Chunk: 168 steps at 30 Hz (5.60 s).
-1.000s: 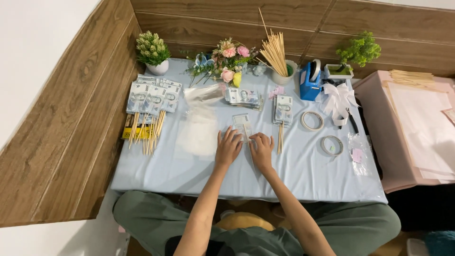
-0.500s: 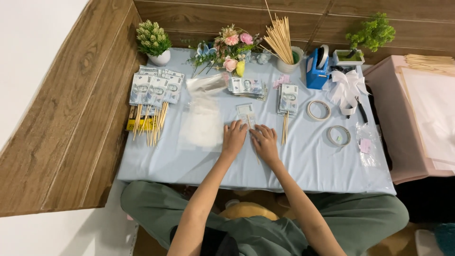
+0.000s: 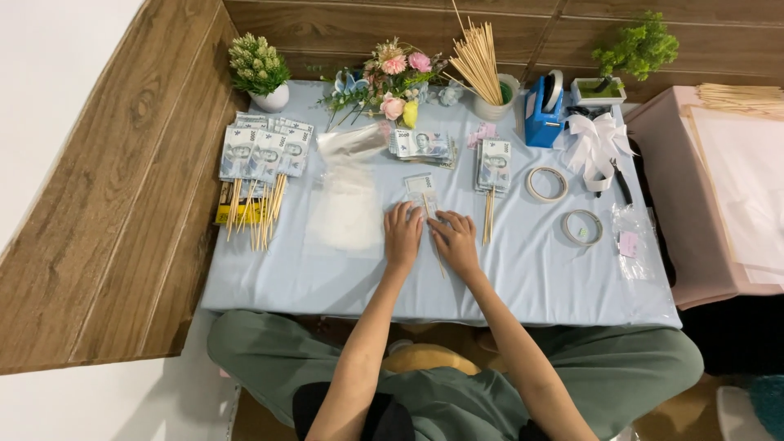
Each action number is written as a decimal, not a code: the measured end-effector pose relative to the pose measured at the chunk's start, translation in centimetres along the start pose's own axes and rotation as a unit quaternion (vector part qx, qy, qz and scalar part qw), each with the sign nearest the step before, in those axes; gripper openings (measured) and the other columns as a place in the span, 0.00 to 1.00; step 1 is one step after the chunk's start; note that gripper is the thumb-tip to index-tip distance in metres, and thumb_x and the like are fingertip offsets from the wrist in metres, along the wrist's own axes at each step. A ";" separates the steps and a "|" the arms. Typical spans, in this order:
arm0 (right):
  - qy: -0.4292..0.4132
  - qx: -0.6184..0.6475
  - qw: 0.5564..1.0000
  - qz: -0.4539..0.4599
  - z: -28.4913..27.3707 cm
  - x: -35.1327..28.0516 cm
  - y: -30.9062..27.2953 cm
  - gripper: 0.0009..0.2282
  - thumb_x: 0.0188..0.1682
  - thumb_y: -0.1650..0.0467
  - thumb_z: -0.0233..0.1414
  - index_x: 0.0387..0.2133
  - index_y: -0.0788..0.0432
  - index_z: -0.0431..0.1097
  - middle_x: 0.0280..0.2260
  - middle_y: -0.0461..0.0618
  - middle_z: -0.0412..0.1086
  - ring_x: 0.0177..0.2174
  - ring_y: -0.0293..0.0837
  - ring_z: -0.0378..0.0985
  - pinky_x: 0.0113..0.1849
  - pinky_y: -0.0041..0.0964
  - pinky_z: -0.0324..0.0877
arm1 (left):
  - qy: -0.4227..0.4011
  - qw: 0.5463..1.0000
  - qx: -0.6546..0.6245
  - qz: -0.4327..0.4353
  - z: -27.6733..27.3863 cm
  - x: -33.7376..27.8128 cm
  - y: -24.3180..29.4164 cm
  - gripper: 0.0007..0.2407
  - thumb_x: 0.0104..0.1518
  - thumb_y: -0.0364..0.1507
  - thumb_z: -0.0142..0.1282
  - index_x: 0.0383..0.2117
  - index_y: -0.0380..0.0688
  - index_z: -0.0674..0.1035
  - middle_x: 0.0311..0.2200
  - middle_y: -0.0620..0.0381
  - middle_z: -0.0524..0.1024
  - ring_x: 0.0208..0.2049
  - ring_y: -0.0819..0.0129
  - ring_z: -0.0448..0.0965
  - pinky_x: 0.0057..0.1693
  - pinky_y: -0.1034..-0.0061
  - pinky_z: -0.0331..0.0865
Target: The person is attaching currency bills to wooden sticks using adhesive tape to prepare them for a money bouquet.
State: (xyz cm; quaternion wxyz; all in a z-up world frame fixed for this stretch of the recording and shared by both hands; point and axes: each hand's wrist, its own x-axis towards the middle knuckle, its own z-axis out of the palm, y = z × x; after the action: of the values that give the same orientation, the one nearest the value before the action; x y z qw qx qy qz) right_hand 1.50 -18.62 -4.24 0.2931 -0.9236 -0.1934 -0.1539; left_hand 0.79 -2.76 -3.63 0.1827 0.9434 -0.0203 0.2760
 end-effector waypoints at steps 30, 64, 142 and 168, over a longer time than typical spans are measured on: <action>0.016 0.016 1.000 0.000 -0.5 0.1 -0.1 0.17 0.51 0.75 0.49 0.44 0.35 0.78 0.50 0.35 0.72 0.56 0.41 0.68 0.59 0.51 0.53 | -0.045 0.998 -0.046 -0.021 -1.3 -0.1 0.7 0.19 0.52 0.39 0.59 0.52 0.61 0.79 0.55 0.55 0.69 0.66 0.51 0.62 0.68 0.45 0.50; 0.134 -0.035 0.963 0.230 -9.6 21.0 33.2 0.09 0.59 0.60 0.53 0.46 0.44 0.79 0.47 0.54 0.66 0.49 0.61 0.74 0.52 0.52 0.68 | -0.079 0.996 -0.028 -0.015 -1.9 0.6 0.9 0.19 0.52 0.41 0.59 0.51 0.62 0.80 0.56 0.55 0.68 0.67 0.52 0.59 0.69 0.45 0.42; -0.191 -0.173 0.963 -0.085 6.4 12.3 5.6 0.41 0.45 0.68 0.50 0.74 0.53 0.39 0.38 0.57 0.76 0.49 0.51 0.73 0.61 0.66 0.48 | -0.051 0.998 -0.037 -0.017 -1.5 0.3 0.9 0.17 0.53 0.41 0.58 0.49 0.60 0.82 0.55 0.52 0.70 0.67 0.51 0.61 0.69 0.46 0.43; -0.194 -0.197 0.959 0.070 2.1 12.2 1.1 0.45 0.44 0.65 0.54 0.74 0.43 0.32 0.37 0.53 0.78 0.49 0.53 0.72 0.55 0.56 0.51 | -0.069 0.996 -0.050 -0.027 -1.8 0.2 1.0 0.17 0.54 0.42 0.57 0.51 0.60 0.81 0.56 0.53 0.69 0.68 0.51 0.58 0.70 0.46 0.42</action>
State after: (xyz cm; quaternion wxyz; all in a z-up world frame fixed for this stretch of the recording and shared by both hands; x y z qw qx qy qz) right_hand 13.05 -14.98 -1.55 0.0722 -0.9863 -0.1477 0.0138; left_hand -0.09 -3.03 -1.80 0.2349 0.9501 -0.0211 0.2043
